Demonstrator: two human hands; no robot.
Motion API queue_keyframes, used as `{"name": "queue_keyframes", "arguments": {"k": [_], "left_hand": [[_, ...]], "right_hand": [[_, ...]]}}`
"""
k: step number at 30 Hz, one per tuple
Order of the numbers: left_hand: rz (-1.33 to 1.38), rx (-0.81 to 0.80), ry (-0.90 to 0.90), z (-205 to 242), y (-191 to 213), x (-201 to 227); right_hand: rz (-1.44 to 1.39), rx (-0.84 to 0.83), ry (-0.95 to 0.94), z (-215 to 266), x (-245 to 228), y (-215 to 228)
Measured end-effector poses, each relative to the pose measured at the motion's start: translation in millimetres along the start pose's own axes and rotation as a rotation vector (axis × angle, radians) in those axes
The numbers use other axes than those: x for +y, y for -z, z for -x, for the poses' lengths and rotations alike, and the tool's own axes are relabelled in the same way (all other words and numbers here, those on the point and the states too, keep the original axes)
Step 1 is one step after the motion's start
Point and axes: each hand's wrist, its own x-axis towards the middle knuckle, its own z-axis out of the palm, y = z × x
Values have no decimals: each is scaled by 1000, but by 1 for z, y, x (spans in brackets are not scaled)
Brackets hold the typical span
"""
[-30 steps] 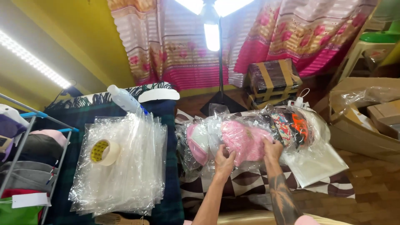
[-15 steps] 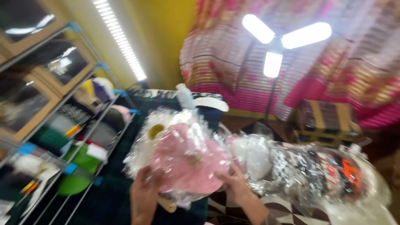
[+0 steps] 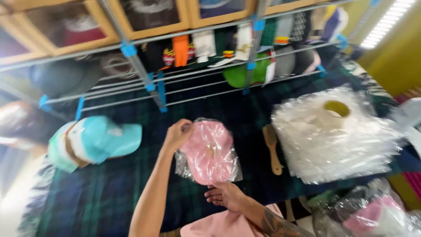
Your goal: The person unwraps a pink baseball cap from a plastic bag and uses a wooden brush to clean the exterior and interior surfaces. They turn the cap over to brush different sides and then place it on a shelf.
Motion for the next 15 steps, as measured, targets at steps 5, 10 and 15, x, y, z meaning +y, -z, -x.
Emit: {"name": "queue_keyframes", "arguments": {"k": [5,10,15], "left_hand": [[58,-50,113,-2,-28,-26],[80,192,-59,-3,-43,-32],[139,263,-292,43,-23,-1]], "right_hand": [[125,27,-15,6,-11,-9],[541,39,-92,41,-44,9],[468,332,669,-36,-71,95]]}}
